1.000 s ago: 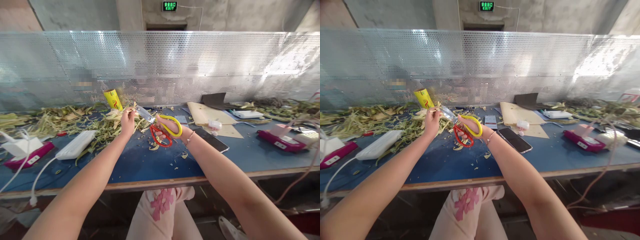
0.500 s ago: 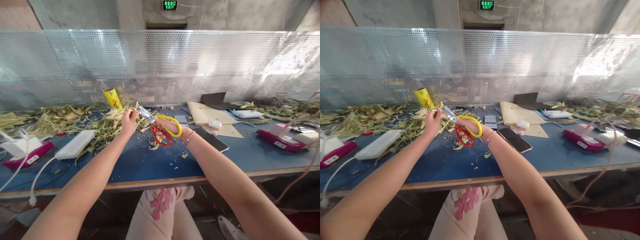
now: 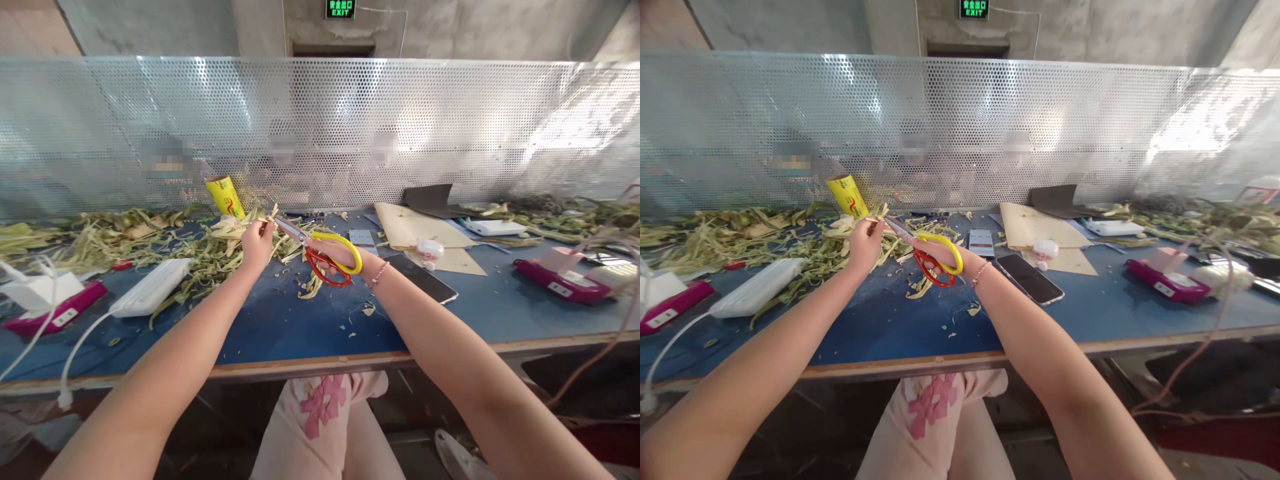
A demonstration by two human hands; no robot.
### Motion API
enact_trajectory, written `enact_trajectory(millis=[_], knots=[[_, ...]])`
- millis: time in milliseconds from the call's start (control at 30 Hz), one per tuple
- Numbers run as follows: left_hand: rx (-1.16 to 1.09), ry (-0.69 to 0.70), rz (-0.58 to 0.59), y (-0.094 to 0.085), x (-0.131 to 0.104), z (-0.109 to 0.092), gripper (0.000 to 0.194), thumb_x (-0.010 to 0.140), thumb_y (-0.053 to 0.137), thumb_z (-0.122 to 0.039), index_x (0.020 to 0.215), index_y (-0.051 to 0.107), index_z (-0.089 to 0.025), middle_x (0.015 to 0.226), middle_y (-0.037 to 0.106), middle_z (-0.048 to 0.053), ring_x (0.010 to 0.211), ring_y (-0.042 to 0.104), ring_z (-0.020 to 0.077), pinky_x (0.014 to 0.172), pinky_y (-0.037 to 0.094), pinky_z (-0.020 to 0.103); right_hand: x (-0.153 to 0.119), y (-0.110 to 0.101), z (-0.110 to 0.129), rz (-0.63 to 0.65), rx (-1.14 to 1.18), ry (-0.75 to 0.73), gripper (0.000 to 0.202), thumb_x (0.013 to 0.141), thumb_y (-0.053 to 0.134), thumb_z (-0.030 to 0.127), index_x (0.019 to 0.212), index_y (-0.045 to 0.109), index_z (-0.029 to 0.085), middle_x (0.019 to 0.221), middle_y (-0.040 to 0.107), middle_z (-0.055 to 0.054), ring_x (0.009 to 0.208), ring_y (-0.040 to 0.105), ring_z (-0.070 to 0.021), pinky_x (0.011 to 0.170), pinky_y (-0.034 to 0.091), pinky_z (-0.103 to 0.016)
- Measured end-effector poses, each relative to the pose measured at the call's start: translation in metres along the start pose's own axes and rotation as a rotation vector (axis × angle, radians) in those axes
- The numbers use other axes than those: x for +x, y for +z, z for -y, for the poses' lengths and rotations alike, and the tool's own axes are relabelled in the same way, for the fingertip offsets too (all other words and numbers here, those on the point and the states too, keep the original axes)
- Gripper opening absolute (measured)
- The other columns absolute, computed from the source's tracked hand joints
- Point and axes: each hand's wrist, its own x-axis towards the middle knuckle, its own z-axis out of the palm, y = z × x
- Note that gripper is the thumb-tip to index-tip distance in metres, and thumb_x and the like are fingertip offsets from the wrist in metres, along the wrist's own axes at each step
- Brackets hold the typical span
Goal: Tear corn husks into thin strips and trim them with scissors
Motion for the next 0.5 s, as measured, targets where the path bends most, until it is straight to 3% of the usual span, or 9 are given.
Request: enact_trajectory(millis=[233, 500], knots=[[-0.037, -0.015, -0.002, 0.0004, -0.001, -0.0022, 0.022, 0.077, 0.05, -0.038, 0.069, 0.057, -0.019, 0.07, 0.064, 0.003, 0.066, 0.058, 0.0153, 0.063, 0.044, 0.027, -0.0053, 0.0049, 0.0079, -0.028, -0.054, 0.001, 0.049, 0.087, 0.034, 0.053, 0.054, 0.04, 0.018, 0.037, 0.039, 0.005, 0.029, 0.035, -0.0038, 0.031, 0.031, -0.017], [-0.018, -0.073, 0.024, 0.0007, -0.0007, -0.0025, 0.023, 0.077, 0.051, -0.037, 0.064, 0.056, -0.019, 0.061, 0.06, 0.001, 0.059, 0.053, 0.0144, 0.06, 0.041, 0.026, -0.0015, 0.0014, 0.004, -0.049, 0.033, 0.063, 0.047, 0.082, 0.039, 0.06, 0.06, 0.039, 0.019, 0.038, 0.037, 0.007, 0.029, 0.032, -0.0035, 0.03, 0.026, -0.016]])
